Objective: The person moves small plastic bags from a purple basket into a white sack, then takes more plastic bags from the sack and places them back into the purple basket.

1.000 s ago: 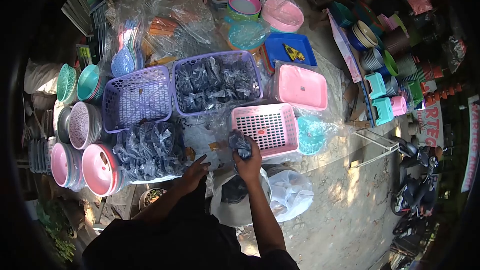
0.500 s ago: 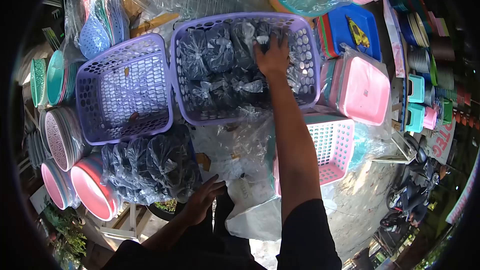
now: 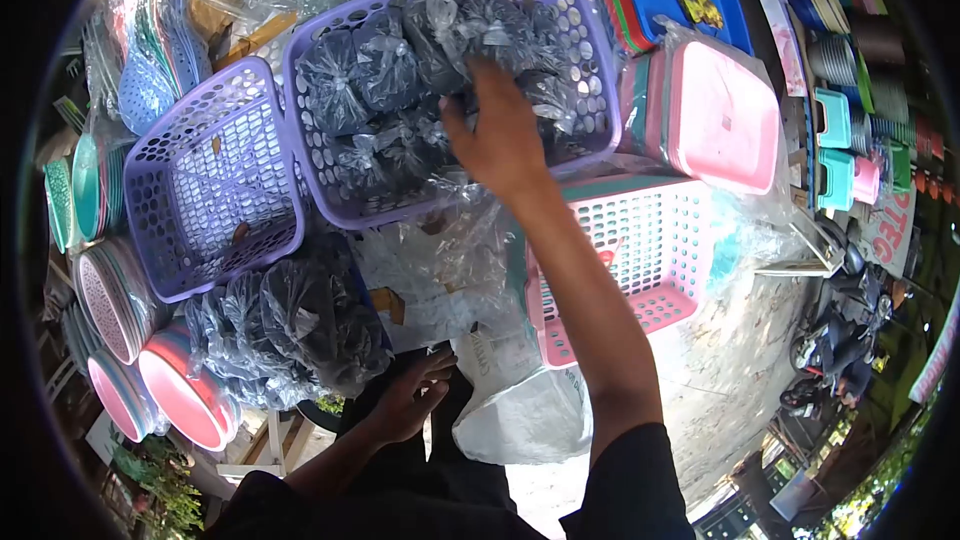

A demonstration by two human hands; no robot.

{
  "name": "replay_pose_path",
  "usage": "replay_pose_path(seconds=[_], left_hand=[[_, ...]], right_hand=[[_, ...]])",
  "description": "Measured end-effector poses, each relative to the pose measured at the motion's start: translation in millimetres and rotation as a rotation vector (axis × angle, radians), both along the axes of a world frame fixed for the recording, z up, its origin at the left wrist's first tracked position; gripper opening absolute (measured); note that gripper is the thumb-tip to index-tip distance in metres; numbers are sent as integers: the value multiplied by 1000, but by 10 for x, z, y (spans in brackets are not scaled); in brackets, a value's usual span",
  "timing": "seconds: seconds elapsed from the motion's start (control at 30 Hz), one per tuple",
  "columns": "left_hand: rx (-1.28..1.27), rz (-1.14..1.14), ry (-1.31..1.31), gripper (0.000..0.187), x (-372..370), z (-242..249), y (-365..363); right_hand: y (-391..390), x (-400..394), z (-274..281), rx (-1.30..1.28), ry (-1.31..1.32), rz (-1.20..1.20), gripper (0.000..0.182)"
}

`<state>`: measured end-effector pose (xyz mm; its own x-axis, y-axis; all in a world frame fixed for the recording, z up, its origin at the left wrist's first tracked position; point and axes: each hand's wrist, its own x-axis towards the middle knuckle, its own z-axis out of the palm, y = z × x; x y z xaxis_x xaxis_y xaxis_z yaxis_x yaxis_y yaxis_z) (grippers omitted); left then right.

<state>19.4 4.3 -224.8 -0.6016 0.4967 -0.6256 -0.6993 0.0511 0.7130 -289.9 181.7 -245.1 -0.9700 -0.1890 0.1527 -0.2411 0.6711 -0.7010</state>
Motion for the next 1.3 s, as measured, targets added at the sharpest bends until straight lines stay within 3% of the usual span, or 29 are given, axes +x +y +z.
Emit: replay_pose_path(seconds=[0.03, 0.1, 0.13, 0.23, 0.3, 0.33, 0.4, 0.5, 0.6, 0.67, 0.73, 0.77, 0.83, 0.97, 1.07, 1.3], left_hand=[[-1, -20, 10, 60, 37, -17, 42], [-62, -110, 45, 52, 152, -61, 120], [-63, -138, 54, 52, 233, -116, 159], [-74, -267, 142, 53, 492, -350, 229], [-202, -370, 533, 63, 623, -449, 288], [-187, -424, 522, 63, 654, -422, 374], [-409, -342, 444, 73, 679, -369, 591], [-511, -440, 370, 78, 781, -348, 805], [-434, -549, 543, 80, 895, -415, 951], [-503, -599, 540, 76, 1041, -451, 994], [-534, -552, 375, 70, 1147, -577, 983], [-547, -569, 378, 70, 1159, -542, 1019], [-538, -538, 385, 66, 1176, -437, 1136], [-531, -480, 441, 63, 1305, -667, 1006], [-450, -327, 282, 64, 1293, -624, 1060], [-415, -293, 225, 66, 1244, -620, 1060]], right_hand=[[0, 320, 252, -74, 75, 45, 44], [47, 1069, 597, -114, -69, 31, 38], [65, 1464, 618, -144, 38, 15, 30], [128, 2693, 661, -250, 3, -47, 21], [212, 3409, 609, -298, -8, -126, 20], [250, 3752, 556, -301, -65, -194, 18], [340, 4327, 337, -313, -142, -322, 16], [551, 5032, -367, -294, -492, -584, 19], [764, 5600, -1376, -124, -769, -784, 38], [926, 5791, -2131, -172, -854, -915, 52], [1053, 5672, -2364, -378, -1089, -1175, 56], [1070, 5661, -2572, -399, -1095, -1179, 56], [1020, 5708, -3081, -862, -1109, -1267, 70], [772, 5561, -3533, -919, -1172, -1406, 73], [685, 5384, -3979, -935, -1237, -1528, 76], [440, 5634, -4348, -890, -1368, -1874, 83]])
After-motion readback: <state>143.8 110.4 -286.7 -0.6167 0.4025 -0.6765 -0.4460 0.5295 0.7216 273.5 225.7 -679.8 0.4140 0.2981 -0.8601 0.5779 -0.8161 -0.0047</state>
